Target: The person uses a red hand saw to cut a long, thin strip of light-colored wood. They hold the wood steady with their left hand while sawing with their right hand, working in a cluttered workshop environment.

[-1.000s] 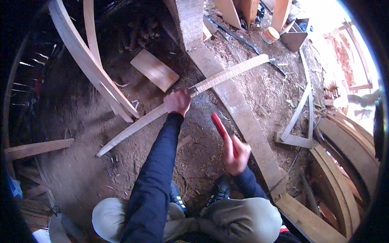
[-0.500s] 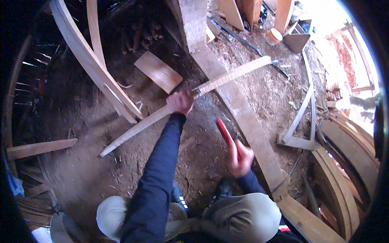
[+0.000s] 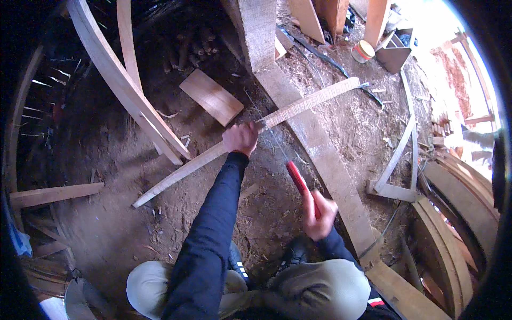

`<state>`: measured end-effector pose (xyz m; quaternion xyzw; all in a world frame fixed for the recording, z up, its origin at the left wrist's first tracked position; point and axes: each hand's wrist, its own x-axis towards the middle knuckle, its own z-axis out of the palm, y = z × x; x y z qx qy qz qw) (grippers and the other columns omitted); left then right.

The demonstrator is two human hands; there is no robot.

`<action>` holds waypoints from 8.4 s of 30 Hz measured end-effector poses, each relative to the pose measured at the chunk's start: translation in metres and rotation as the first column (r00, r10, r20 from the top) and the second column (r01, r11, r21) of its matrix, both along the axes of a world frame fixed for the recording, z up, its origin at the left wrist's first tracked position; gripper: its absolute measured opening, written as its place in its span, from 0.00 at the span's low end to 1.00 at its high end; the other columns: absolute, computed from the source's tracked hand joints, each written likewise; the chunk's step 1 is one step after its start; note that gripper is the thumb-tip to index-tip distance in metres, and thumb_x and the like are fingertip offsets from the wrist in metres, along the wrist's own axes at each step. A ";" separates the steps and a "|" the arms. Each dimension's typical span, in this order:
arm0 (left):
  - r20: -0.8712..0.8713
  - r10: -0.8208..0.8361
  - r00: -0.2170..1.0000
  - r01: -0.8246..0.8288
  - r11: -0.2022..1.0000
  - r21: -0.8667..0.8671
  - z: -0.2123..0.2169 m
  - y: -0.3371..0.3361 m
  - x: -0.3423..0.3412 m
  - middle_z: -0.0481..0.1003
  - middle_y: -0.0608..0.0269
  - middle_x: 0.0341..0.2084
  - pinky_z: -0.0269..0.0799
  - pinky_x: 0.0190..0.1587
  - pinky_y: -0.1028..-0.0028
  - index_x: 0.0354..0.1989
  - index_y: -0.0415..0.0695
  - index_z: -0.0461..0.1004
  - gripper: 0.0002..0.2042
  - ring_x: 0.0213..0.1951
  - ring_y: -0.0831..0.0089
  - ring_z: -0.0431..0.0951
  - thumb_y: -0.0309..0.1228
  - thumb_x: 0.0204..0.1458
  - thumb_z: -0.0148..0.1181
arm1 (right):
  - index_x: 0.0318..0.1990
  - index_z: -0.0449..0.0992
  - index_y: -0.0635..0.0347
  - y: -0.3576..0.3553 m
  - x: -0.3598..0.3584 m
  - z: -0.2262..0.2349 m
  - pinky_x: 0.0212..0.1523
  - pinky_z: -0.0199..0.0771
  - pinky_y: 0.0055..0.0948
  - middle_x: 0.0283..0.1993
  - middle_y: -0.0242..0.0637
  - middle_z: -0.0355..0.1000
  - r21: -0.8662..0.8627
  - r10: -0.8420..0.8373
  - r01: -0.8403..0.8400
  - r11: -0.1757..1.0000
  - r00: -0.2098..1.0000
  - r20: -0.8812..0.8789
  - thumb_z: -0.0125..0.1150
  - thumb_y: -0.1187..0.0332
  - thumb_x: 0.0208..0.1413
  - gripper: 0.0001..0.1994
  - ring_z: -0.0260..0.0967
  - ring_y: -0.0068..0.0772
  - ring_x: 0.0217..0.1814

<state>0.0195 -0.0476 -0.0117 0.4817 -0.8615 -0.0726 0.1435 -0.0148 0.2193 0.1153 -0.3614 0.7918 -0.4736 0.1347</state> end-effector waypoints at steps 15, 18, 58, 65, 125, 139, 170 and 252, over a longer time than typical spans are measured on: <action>0.061 -0.041 0.997 0.039 0.999 0.031 -0.009 0.005 0.000 0.77 0.49 0.20 0.74 0.30 0.55 0.21 0.43 0.78 0.21 0.25 0.51 0.79 0.46 0.54 0.48 | 0.25 0.72 0.64 -0.017 -0.016 -0.009 0.15 0.56 0.28 0.13 0.41 0.59 -0.010 0.003 -0.004 1.000 0.999 -0.035 0.56 0.75 0.56 0.07 0.60 0.27 0.11; 0.079 0.007 0.997 -0.013 0.996 0.084 0.001 -0.010 0.000 0.77 0.48 0.21 0.73 0.32 0.52 0.22 0.42 0.78 0.22 0.27 0.49 0.79 0.46 0.55 0.47 | 0.36 0.78 0.67 0.039 0.005 0.013 0.17 0.60 0.26 0.13 0.38 0.62 -0.029 0.016 -0.016 0.999 1.000 0.001 0.54 0.76 0.56 0.06 0.62 0.26 0.12; 0.028 -0.016 0.999 0.015 0.999 0.035 -0.013 -0.009 0.005 0.77 0.46 0.21 0.75 0.34 0.55 0.21 0.40 0.79 0.21 0.27 0.49 0.79 0.45 0.53 0.49 | 0.30 0.76 0.65 0.014 -0.003 -0.002 0.15 0.59 0.26 0.13 0.39 0.63 -0.020 -0.008 0.008 1.000 1.000 -0.011 0.56 0.76 0.55 0.04 0.63 0.26 0.11; -0.099 -0.068 0.993 0.064 0.997 -0.042 -0.011 -0.012 -0.008 0.75 0.46 0.18 0.75 0.29 0.54 0.16 0.42 0.77 0.22 0.22 0.49 0.78 0.44 0.53 0.49 | 0.26 0.72 0.62 -0.056 -0.024 -0.022 0.15 0.56 0.26 0.12 0.39 0.59 -0.140 -0.016 0.012 0.990 1.000 -0.026 0.57 0.75 0.56 0.07 0.59 0.24 0.11; -0.036 0.028 0.999 -0.029 0.999 -0.026 -0.009 0.011 -0.006 0.77 0.49 0.19 0.74 0.28 0.55 0.19 0.45 0.78 0.19 0.23 0.50 0.78 0.45 0.51 0.51 | 0.23 0.71 0.64 -0.019 -0.010 0.005 0.14 0.54 0.29 0.11 0.42 0.54 -0.035 -0.033 0.031 0.999 0.999 -0.038 0.56 0.73 0.58 0.10 0.54 0.30 0.08; -0.045 -0.032 0.998 0.034 0.999 0.028 -0.008 -0.010 -0.002 0.76 0.47 0.19 0.74 0.31 0.52 0.21 0.44 0.78 0.19 0.24 0.47 0.78 0.44 0.53 0.48 | 0.19 0.63 0.63 -0.033 -0.008 0.008 0.15 0.49 0.28 0.11 0.38 0.50 -0.034 -0.026 0.028 0.999 0.999 0.036 0.54 0.72 0.59 0.16 0.50 0.23 0.11; 0.168 -0.352 0.921 0.283 0.899 0.334 0.011 0.001 0.013 0.79 0.49 0.31 0.76 0.40 0.55 0.39 0.49 0.78 0.23 0.34 0.48 0.79 0.52 0.40 0.61 | 0.24 0.71 0.61 0.033 -0.026 -0.039 0.16 0.54 0.26 0.12 0.33 0.55 -0.037 0.207 -0.204 0.978 0.967 0.146 0.60 0.68 0.54 0.10 0.54 0.21 0.12; 0.285 -0.473 0.833 0.405 0.874 0.269 -0.019 0.019 0.017 0.79 0.46 0.29 0.77 0.39 0.58 0.32 0.45 0.80 0.18 0.34 0.50 0.80 0.47 0.41 0.59 | 0.30 0.70 0.60 0.029 -0.032 -0.066 0.23 0.65 0.38 0.19 0.44 0.65 -0.127 0.321 -0.310 0.942 0.944 0.080 0.65 0.73 0.38 0.11 0.67 0.48 0.19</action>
